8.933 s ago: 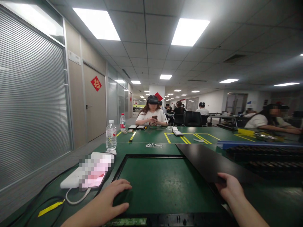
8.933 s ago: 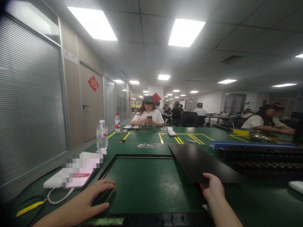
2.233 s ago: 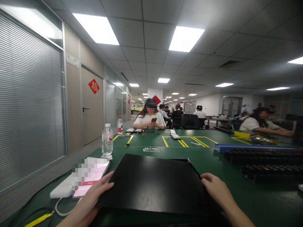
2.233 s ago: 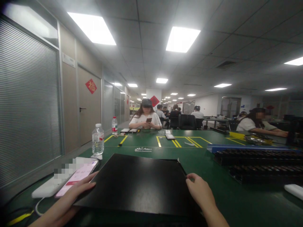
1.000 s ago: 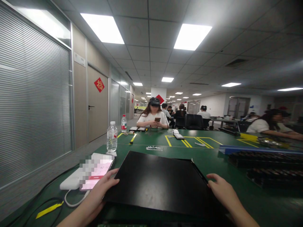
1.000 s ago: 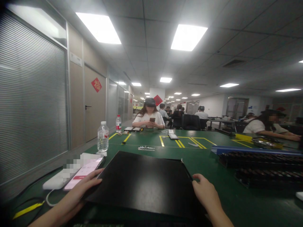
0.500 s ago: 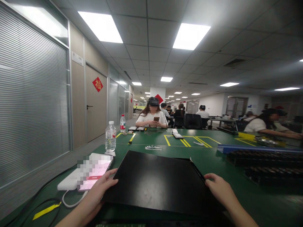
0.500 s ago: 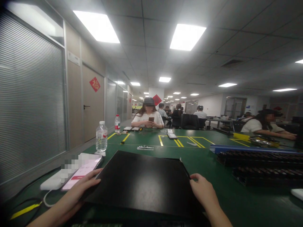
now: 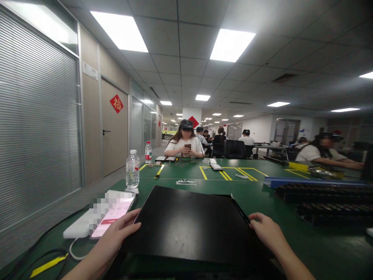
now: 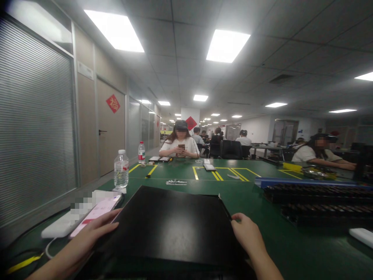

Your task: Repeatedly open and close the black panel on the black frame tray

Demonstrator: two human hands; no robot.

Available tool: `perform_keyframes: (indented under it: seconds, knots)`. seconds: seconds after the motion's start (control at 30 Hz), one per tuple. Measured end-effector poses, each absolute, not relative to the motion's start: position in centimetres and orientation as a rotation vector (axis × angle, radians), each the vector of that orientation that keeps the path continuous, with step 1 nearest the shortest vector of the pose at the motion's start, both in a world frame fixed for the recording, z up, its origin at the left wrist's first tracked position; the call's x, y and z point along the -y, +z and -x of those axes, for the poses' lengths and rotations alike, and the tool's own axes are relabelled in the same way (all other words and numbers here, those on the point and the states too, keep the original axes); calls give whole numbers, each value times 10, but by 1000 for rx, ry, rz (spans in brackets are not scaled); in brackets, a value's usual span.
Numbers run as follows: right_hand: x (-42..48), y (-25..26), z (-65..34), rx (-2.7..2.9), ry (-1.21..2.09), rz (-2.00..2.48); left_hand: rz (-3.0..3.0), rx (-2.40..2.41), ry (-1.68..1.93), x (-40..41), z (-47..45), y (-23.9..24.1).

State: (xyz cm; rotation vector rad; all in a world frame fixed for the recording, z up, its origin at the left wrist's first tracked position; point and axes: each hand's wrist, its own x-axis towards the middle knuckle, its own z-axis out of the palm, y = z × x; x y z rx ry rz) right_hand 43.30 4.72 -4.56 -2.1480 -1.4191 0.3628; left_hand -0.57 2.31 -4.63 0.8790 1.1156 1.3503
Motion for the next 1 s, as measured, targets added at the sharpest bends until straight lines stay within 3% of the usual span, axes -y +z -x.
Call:
perform_keyframes:
  seconds: [1.0]
  knots:
    - [-47,-46,-434,1424,353,2133,-1445,-1575,1161,-28,16,-63]
